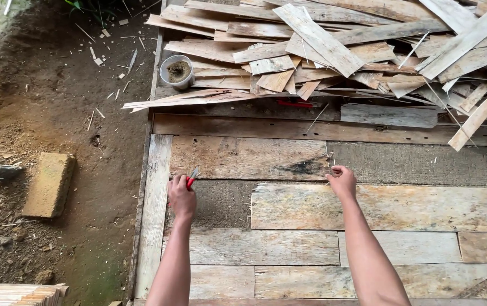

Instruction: Picking up thin wooden slats from a pile and carefully fitting them together on a wooden platform.

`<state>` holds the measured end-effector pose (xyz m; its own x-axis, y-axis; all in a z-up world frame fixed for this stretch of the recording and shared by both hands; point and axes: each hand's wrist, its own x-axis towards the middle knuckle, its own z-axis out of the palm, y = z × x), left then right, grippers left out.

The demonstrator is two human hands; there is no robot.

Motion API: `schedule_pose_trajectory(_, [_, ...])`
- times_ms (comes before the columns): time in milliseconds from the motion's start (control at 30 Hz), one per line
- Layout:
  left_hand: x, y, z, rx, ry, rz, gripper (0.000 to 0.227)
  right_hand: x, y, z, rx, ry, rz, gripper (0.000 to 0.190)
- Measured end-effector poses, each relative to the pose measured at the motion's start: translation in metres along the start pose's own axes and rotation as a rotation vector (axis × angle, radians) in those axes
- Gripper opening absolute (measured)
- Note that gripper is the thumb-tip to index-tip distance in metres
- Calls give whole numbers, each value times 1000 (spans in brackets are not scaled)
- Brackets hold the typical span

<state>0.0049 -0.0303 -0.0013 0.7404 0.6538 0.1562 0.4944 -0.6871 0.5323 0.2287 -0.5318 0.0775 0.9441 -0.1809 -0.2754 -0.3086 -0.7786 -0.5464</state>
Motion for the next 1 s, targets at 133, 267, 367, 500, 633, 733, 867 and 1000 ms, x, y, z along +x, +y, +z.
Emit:
schedule_pose_trajectory(133, [-38,49,24,-59,-90,19,19,-54,-5,-1,-50,27,-141,34])
schedule_pose_trajectory(267, [-77,97,46,-204,-326,-41,25,-84,7,2,-38,49,-393,49])
schedule_pose_trajectory(367, [-101,115,59,-196,-410,-74,27,-96,10,2,-89,-40,-411,60])
schedule_pose_trajectory(500, [-122,144,44,-198,-417,-53,29,-115,-1,-14,-182,-216,-338,74])
schedule_pose_trajectory(633, [-134,154,45,-150,-422,-67,47,-102,10,-13,-240,-237,-326,79])
schedule_pose_trajectory(733, [-138,166,42,-123,-430,-88,54,-90,22,-14,-246,-233,-320,80])
schedule_pose_trajectory(867, [-142,171,46,-198,-390,-124,55,-75,39,-15,-292,-255,-332,84])
schedule_pose_trajectory(1000, [-144,171,54,-259,-380,-210,50,-80,24,-41,-342,-278,-359,88])
